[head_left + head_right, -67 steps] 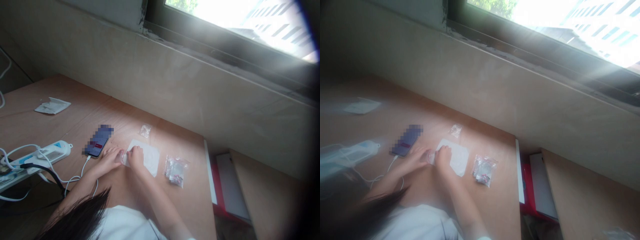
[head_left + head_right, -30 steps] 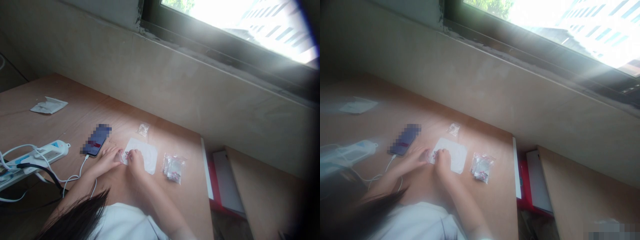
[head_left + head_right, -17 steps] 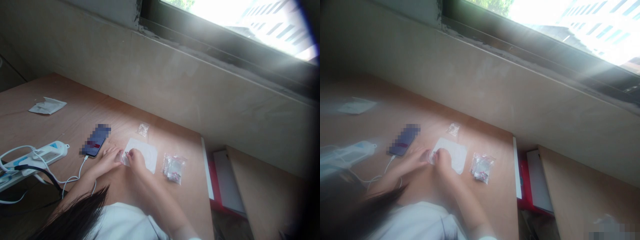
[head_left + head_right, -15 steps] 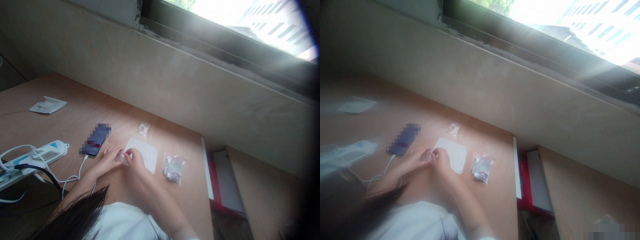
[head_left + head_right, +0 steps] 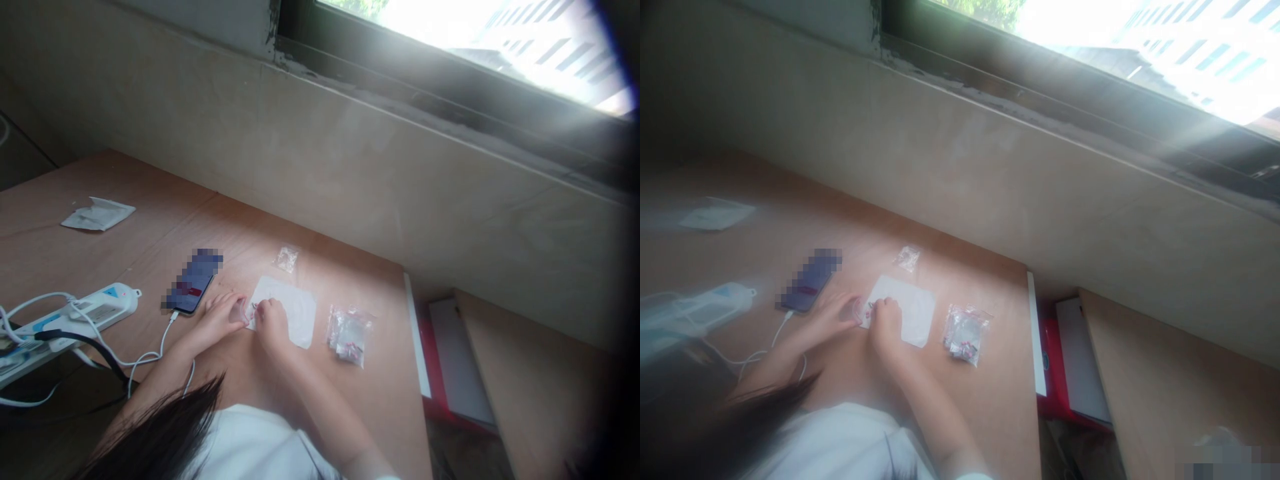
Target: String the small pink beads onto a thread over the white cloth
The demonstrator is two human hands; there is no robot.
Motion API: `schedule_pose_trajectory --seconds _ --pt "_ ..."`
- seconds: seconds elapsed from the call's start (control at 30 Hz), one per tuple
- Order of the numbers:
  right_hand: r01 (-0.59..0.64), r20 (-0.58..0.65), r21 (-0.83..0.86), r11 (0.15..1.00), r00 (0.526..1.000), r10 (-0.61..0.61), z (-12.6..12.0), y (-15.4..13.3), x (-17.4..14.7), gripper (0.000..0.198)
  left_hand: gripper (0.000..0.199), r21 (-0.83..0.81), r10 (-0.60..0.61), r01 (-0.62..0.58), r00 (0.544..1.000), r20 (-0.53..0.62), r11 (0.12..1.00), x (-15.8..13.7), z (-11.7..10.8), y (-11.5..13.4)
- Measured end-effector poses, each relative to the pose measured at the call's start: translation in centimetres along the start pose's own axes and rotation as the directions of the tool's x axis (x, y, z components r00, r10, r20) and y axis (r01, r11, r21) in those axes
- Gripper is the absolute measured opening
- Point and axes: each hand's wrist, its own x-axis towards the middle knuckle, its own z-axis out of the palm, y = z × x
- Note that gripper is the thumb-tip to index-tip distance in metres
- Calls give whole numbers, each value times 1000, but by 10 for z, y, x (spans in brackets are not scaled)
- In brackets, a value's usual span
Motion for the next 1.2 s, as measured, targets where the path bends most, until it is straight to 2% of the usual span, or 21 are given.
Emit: schedule_pose_trajectory --seconds 0.07,0.17,0.27,0.37,0.47,0.53,0.6,0.67,0.77,0.87,0.93,1.07,1.2 --pt "-3 -33 58 998 999 5 -4 -1 -1 11 40 -8 -5 5 1000 -7 1000 0 0 0" --pt "25 -71 238 971 997 -8 -17 -7 -5 11 40 -31 -12 11 999 -30 999 -1 3 1" --pt "42 -48 366 930 998 -26 -30 -16 -13 14 37 -106 8 -12 999 -36 994 0 8 3" --pt "22 -1 417 909 1000 -23 -37 -21 -20 18 38 -181 22 -34 997 -70 983 2 15 7" --pt "-3 32 490 872 999 -14 -35 -16 -22 16 44 -253 39 -64 994 -100 965 1 18 10" --pt "-34 31 567 823 999 20 -35 -9 -21 17 52 -350 63 -83 996 -68 933 0 17 8" --pt "-56 24 638 768 998 53 -39 -2 -20 20 58 -474 31 -38 999 -22 879 -3 13 3" --pt "-56 14 689 723 998 64 -46 1 -19 21 55 -602 -51 54 998 23 796 -6 10 -4" --pt "-50 6 727 685 998 67 -58 0 -18 21 43 -788 -132 146 988 83 598 -12 10 -11" --pt "-55 2 733 678 997 78 -64 -4 -18 21 38 -912 -86 177 984 156 371 -18 15 -9" --pt "-59 11 737 673 997 76 -65 -6 -17 21 34 -946 -49 179 984 172 272 -20 18 -6" --pt "-49 21 766 641 998 51 -65 -8 -17 23 25 -968 -70 149 988 138 203 -19 19 -2" --pt "-54 10 784 619 997 74 -67 -5 -17 24 25 -975 -77 163 985 152 149 -18 17 -4"
